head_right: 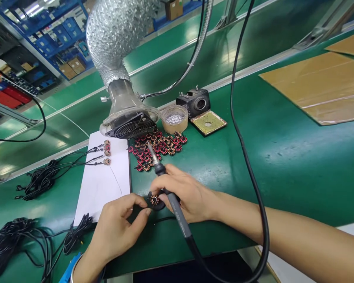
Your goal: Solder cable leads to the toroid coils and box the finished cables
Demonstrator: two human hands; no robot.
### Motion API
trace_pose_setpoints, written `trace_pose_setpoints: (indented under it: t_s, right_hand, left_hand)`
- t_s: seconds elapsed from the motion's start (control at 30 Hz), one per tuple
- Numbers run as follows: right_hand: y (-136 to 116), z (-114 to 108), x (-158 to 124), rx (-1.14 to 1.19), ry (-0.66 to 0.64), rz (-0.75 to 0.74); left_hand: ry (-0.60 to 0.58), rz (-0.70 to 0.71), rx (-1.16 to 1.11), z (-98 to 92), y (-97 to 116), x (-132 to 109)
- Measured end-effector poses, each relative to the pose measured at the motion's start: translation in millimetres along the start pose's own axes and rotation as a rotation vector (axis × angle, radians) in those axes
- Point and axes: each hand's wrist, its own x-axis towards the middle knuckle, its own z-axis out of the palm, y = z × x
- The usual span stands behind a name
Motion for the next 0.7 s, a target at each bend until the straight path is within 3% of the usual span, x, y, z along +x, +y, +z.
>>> trace_pose_setpoints:
  t_s: [0.1, 0.37, 0.7]
  right_hand:
    - [-0.8, -2.3, 1.1, 0.007, 0.021, 0.026]
    - [-2.1, 13.7, 3.8, -0.053, 0.076, -0.016]
    - [-4.1, 6.3, 4.3, 0.164, 0.037, 0.147]
  left_hand:
    - [0.013, -0.042, 0.015, -3.0, 0.2, 1.2]
    - [0.032, 0.045, 0.042, 3.9, -5.3, 5.6]
    - [0.064, 0.048, 0.052, -2.5, -3.1, 5.4]
